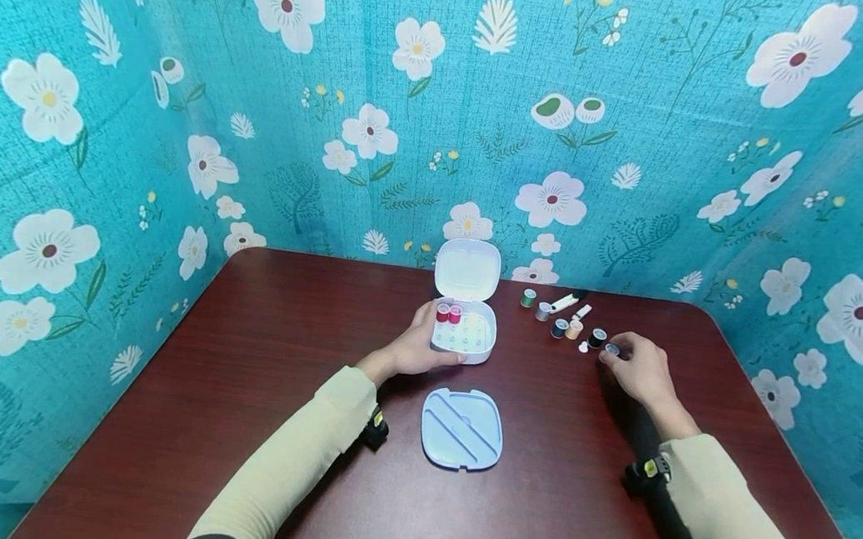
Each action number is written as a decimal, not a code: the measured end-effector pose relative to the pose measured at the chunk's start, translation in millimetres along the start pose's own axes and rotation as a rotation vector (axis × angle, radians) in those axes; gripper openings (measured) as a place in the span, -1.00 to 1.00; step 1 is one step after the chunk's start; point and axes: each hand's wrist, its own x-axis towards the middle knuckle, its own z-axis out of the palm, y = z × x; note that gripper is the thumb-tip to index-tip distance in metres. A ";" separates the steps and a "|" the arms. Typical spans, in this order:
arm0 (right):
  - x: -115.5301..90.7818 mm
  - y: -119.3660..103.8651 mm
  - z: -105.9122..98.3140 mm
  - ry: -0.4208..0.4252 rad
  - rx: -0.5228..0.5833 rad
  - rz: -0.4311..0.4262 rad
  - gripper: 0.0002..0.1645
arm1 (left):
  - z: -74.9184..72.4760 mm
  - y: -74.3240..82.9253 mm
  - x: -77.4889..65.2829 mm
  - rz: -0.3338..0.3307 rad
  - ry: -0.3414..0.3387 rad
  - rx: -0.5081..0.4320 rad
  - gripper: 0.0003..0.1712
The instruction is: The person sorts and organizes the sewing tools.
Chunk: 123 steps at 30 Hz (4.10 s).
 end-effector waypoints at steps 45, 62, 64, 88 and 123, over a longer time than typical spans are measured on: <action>-7.1 -14.5 -1.2 -0.085 0.234 -0.008 -0.64 | 1.3 -0.3 -1.6 0.007 0.014 -0.001 0.32; -6.3 -29.9 1.1 -0.124 0.251 -0.040 -0.67 | 1.4 0.3 -1.8 -0.006 0.010 0.001 0.34; -6.2 -30.8 1.0 -0.126 0.255 -0.040 -0.68 | 1.2 0.3 -1.6 0.000 0.014 0.004 0.34; 1.7 -49.3 2.5 -0.115 0.252 -0.086 -0.66 | -0.2 0.6 -1.2 -0.003 0.008 -0.001 0.33; 2.9 -64.3 11.8 -0.165 0.277 -0.073 -0.65 | -0.2 1.8 -2.4 0.004 0.014 -0.015 0.33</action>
